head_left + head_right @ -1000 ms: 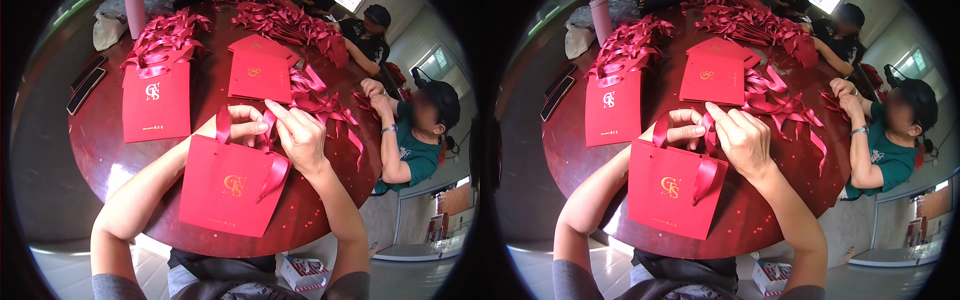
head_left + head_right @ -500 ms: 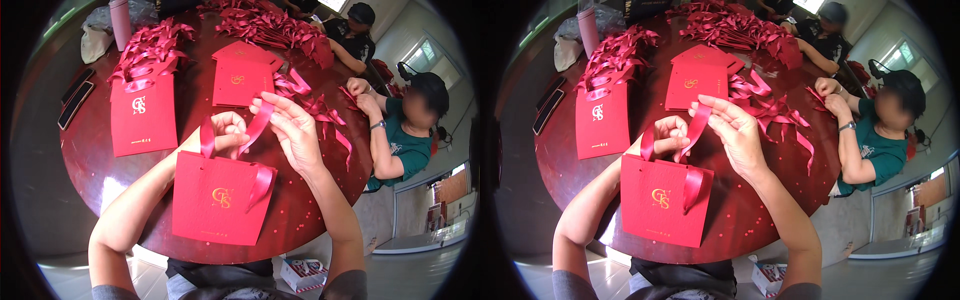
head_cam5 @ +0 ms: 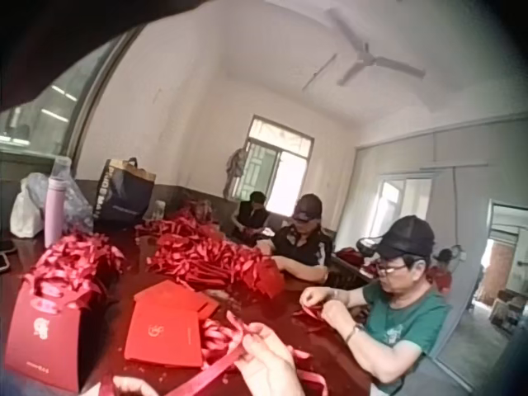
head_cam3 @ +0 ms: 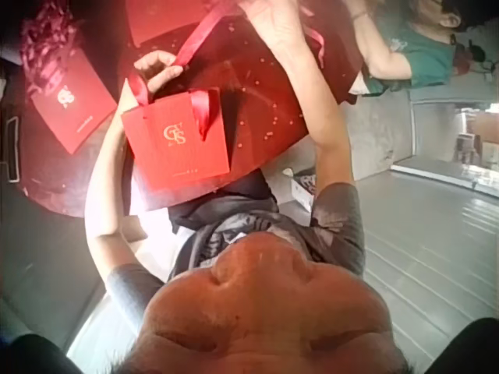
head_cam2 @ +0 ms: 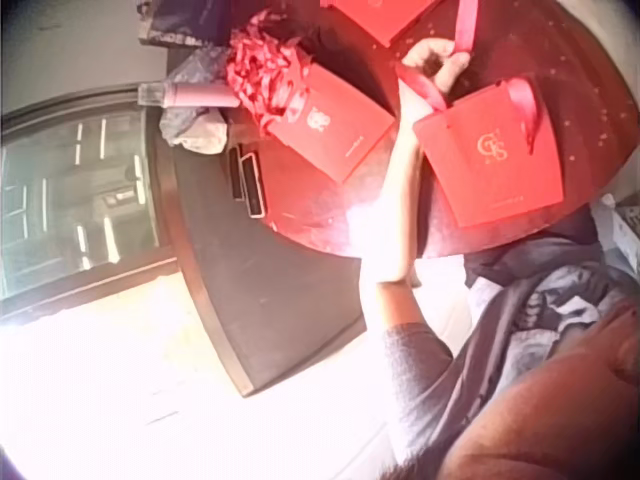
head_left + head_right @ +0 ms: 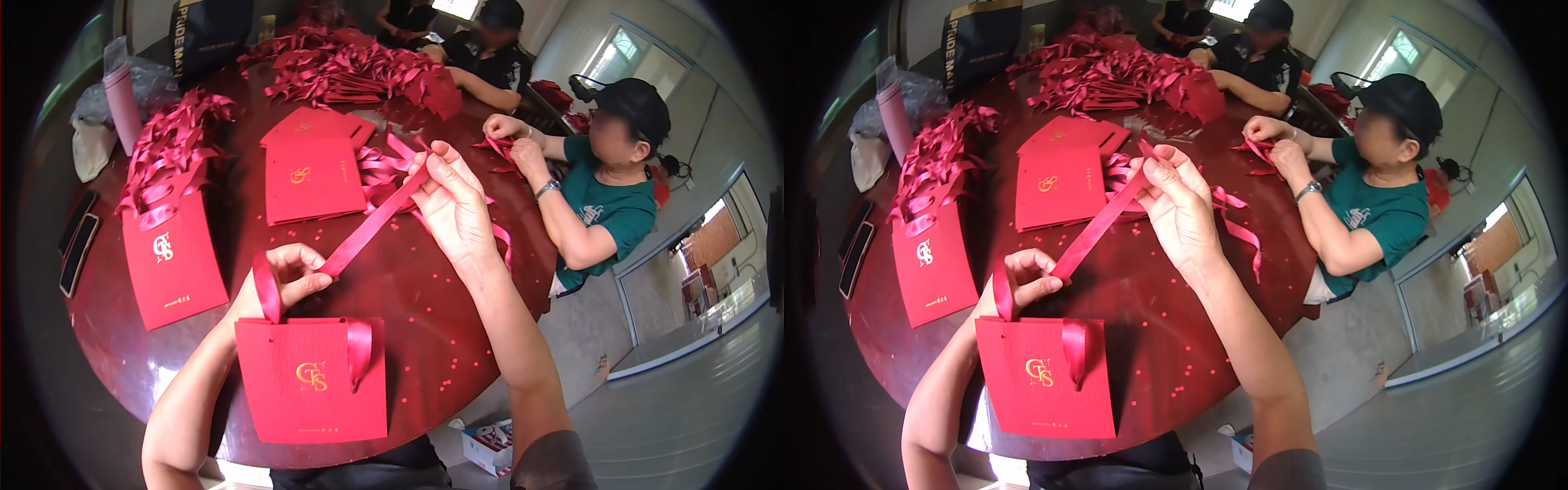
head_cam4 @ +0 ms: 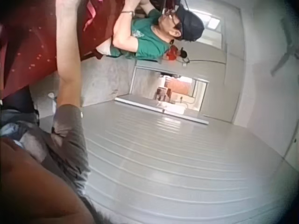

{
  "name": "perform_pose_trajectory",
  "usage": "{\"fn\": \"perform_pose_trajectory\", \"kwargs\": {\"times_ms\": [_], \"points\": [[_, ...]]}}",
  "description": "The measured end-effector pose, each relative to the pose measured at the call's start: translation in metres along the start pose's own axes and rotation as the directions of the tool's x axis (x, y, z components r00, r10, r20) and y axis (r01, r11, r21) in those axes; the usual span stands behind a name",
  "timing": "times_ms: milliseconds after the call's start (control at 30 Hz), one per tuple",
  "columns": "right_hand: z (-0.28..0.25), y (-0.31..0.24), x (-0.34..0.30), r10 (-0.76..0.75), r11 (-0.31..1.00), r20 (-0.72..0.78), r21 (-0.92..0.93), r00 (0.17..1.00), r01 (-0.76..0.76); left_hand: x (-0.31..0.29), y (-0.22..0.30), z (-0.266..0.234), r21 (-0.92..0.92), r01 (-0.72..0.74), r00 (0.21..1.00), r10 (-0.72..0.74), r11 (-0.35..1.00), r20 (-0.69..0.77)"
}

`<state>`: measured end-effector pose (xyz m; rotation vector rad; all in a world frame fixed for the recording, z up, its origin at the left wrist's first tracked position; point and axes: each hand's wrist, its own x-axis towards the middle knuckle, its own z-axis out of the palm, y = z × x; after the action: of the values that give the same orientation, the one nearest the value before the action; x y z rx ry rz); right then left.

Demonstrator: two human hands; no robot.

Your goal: The person assembles gift bags by threading ribbons through the holes to attach handles by hand and stacks the completed bags.

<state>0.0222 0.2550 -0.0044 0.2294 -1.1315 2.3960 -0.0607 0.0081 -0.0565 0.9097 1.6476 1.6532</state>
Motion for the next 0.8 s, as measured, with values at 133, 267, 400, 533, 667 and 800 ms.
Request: {"fn": "perform_pose_trajectory", "kwargs": {"times_ms": [133,267,400,533,667,800], "points": [[-0.016,-0.018,0.008,-0.054,0.998,-0.055,0.022,0.997,0.055,0.000,-0.007,0.003,-0.005,-0.076,0.994,0.075,0.997,-0.085],[-0.028,-0.035,0.012,-0.143,0.989,-0.139,0.003,0.980,0.145,0.003,-0.011,0.003,0.142,-0.086,0.969,0.116,0.986,-0.218],[-0.034,-0.045,0.015,-0.236,0.971,-0.147,-0.074,0.961,0.227,0.005,-0.009,0.003,0.309,-0.070,0.937,0.169,0.949,-0.306],[-0.034,-0.048,0.014,-0.266,0.960,-0.126,-0.122,0.956,0.251,0.004,-0.007,-0.001,0.423,-0.036,0.909,0.206,0.905,-0.362],[-0.040,-0.049,0.015,-0.251,0.964,-0.119,-0.116,0.961,0.238,0.007,-0.015,-0.006,0.388,-0.050,0.891,0.217,0.920,-0.399],[-0.053,-0.058,0.020,-0.198,0.979,-0.019,0.045,0.980,0.199,0.012,-0.027,-0.013,0.101,-0.157,0.903,0.184,0.982,-0.388]]}}
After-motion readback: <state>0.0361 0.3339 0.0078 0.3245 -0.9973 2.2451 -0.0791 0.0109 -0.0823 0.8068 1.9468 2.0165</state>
